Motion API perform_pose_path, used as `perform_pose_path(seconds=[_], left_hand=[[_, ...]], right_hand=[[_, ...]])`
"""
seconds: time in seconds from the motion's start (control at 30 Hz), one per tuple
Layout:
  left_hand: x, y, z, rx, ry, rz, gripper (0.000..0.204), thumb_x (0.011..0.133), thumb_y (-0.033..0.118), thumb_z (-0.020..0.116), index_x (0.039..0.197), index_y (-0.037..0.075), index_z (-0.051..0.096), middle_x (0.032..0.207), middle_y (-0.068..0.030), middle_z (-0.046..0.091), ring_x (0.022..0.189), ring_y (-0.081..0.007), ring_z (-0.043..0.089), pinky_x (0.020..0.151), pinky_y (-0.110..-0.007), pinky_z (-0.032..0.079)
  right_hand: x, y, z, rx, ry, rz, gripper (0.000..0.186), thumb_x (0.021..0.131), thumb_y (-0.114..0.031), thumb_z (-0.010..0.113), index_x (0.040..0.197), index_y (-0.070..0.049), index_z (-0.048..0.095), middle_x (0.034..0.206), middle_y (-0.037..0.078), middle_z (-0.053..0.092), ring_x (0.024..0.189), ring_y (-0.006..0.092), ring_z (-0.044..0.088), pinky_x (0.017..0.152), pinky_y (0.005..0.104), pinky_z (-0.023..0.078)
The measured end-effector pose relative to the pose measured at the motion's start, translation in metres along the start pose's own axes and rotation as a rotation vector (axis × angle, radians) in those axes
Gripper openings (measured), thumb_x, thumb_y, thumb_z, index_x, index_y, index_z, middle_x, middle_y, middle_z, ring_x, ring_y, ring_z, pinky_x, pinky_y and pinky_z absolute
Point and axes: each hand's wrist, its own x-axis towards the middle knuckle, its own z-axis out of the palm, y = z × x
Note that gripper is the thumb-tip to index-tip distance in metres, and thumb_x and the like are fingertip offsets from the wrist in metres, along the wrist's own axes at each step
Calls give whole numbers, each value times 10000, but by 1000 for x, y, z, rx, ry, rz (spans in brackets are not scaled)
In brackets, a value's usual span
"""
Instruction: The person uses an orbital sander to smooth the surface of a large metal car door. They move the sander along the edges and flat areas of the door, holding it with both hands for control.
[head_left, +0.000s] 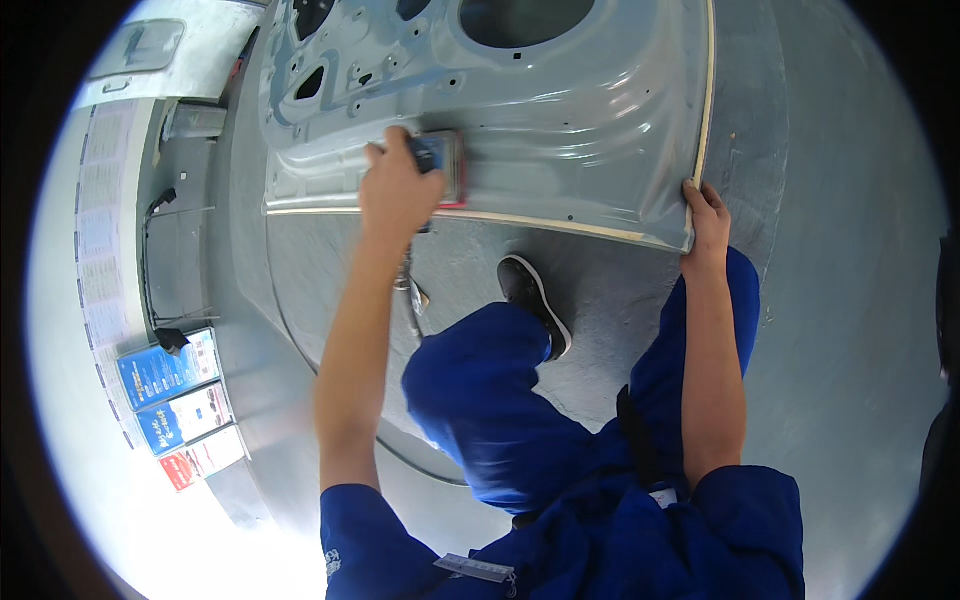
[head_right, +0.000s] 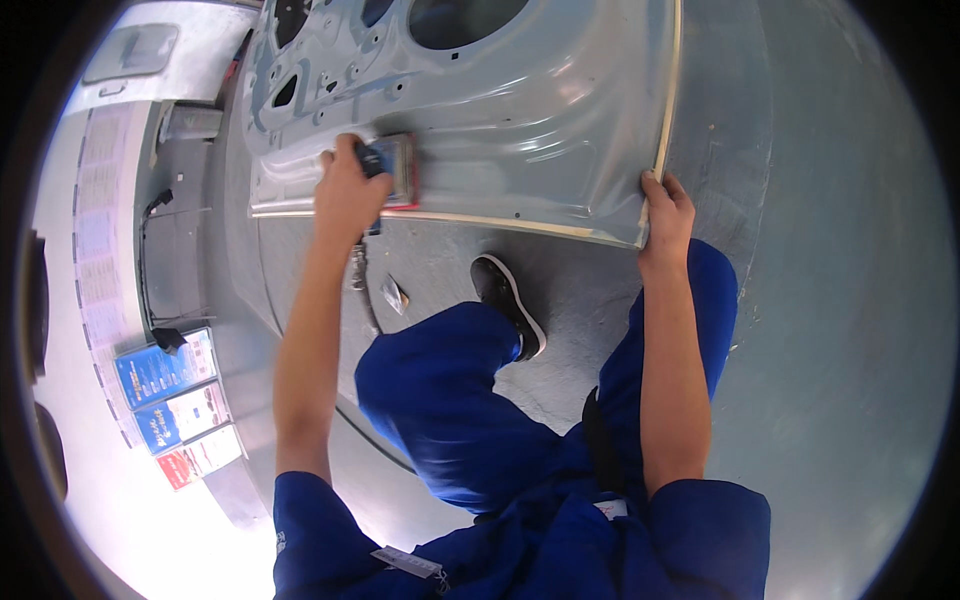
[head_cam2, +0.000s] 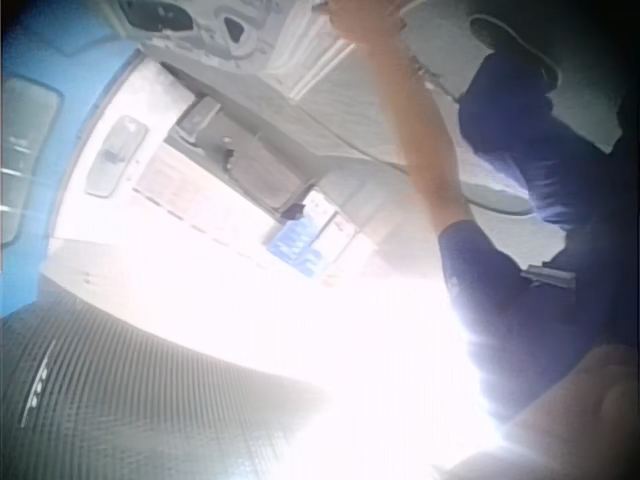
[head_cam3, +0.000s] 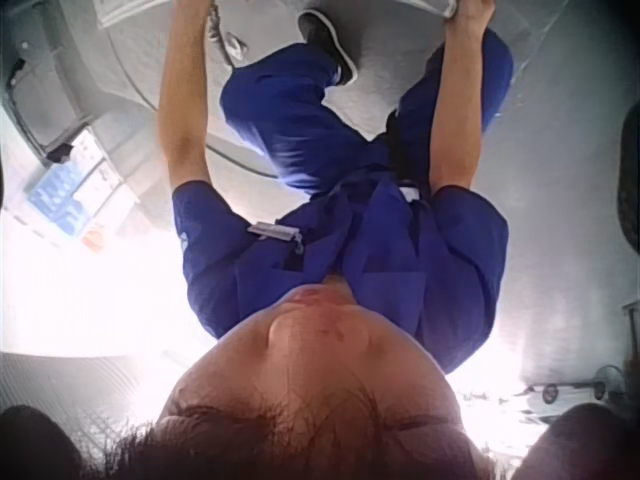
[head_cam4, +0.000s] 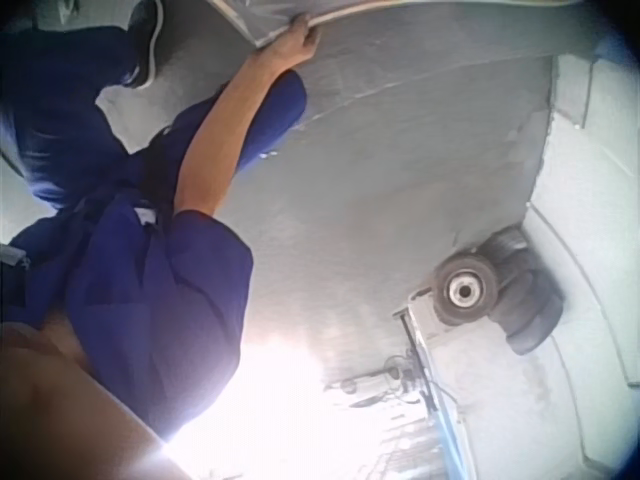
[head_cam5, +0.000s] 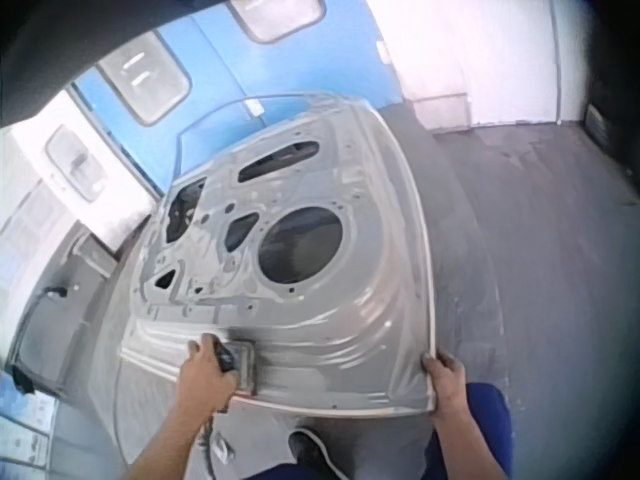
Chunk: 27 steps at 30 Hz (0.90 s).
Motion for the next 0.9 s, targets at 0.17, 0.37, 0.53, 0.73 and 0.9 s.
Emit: perform_pose_path(seconds=[0.17,0.37,0.53,0.73,0.9], left_hand=[[-33,85,12,-90,-43,131,509,702,197,632,1180,102,485,1060,-254,540,883,-487,622,794,-538,512],[-30,78,11,-61,-16,68,512,694,182,632,1183,121,490,1064,-255,537,902,-492,621,801,-541,509],[3,-8,-1,8,-7,-38,498,700,171,622,1178,133,491,1081,-253,535,892,-501,620,804,-540,507],[-26,23,0,40,-138,62,475,692,168,614,1152,111,512,1077,-261,532,885,-492,633,784,-536,517],[-37,56,-3,3,-177,67,485,708,172,601,1182,112,514,1073,-257,543,887,-494,641,810,-539,517]], right_hand=[[11,4,-12,-31,-39,-13,366,914,-160,652,1183,81,590,1006,115,650,903,184,632,788,291,497],[16,9,-12,-32,-14,-42,347,905,-146,664,1169,71,599,1018,113,647,902,184,627,793,298,492],[13,9,-6,-32,-51,-19,351,908,-153,665,1163,78,596,1032,113,639,910,181,623,790,290,488],[16,6,-11,-36,-53,-30,362,909,-159,664,1165,88,594,1020,103,645,885,171,626,776,288,491],[7,3,-10,-42,-27,-23,360,916,-153,654,1176,88,592,976,95,654,851,172,631,758,287,497]])
